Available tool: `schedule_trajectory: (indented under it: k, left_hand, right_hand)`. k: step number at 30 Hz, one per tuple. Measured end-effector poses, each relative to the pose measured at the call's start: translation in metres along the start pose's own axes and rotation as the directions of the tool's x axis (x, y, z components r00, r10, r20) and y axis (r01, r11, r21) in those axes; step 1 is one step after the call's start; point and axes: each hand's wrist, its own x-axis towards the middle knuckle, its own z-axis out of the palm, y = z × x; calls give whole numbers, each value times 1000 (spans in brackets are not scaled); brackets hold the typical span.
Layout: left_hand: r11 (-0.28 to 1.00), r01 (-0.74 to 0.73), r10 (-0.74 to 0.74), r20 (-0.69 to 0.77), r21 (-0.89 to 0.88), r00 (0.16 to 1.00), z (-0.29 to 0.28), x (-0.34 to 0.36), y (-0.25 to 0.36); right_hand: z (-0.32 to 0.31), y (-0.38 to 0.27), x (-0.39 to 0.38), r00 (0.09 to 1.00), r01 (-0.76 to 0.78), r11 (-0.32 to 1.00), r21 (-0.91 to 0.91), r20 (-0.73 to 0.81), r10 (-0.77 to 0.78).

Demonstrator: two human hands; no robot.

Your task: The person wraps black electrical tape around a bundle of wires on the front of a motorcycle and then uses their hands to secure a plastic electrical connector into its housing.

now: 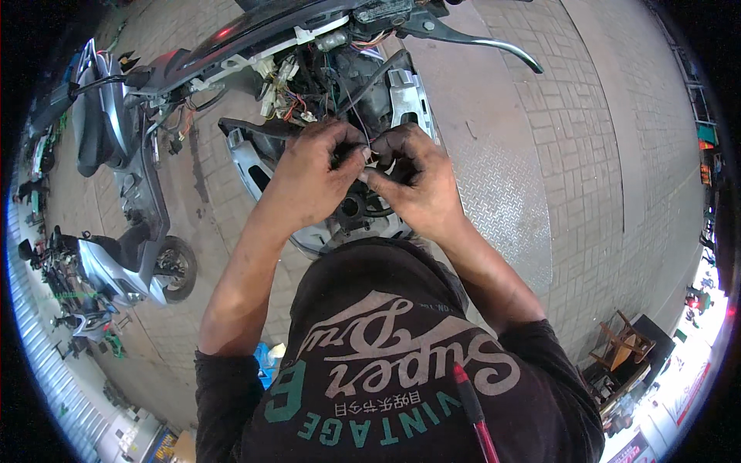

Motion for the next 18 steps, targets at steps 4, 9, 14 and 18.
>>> schedule_trajectory:
  k: [4,9,14,18]
  left_hand:
    - [994,-22,21,18,108,1000,1,0,0]
    - [987,90,-92,-7,-132,996,8,2,-2]
    - [902,138,-153,-4,-410,988,10,5,-7]
    - [957,17,-58,-137,-288,989,17,5,-1]
  right_hand:
    - [2,0,-3,999,32,999,34,-14,-32]
    - [-1,-7,-1,992,114,993,30,-52,-113]
    - [-11,-2,7,986,164,984,69,-21,-163]
    - [-12,-2,10,977,-214,900,381,62,205]
